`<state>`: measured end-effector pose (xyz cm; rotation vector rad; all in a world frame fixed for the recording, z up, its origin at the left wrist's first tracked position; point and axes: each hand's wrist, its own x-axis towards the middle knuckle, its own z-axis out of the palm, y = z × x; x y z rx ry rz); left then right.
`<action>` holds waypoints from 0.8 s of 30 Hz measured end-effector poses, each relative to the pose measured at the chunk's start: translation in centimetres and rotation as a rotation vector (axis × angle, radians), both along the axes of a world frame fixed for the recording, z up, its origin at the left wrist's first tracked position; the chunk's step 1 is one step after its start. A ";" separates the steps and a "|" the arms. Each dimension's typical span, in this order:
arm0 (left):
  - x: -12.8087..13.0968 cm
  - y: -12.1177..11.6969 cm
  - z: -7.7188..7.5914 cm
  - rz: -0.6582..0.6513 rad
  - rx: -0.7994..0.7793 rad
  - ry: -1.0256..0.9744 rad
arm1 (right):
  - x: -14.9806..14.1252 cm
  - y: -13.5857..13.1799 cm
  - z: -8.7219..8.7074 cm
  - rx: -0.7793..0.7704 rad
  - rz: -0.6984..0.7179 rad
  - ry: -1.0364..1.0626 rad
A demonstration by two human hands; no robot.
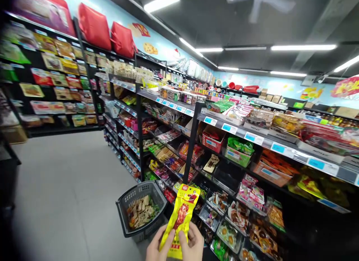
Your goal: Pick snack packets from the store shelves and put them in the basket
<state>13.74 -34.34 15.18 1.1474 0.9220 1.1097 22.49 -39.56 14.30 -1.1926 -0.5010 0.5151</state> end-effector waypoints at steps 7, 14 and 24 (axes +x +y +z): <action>-2.6 -2.0 3.1 -0.098 -0.107 -0.144 | -2.0 -2.2 3.3 -0.046 0.026 0.030; -3.1 -3.0 3.4 -0.095 -0.121 -0.148 | -3.2 -3.2 5.1 -0.043 0.086 -0.037; -1.0 -2.7 -0.4 -0.201 -0.025 -0.069 | -2.4 -4.3 2.1 0.024 -0.177 -0.064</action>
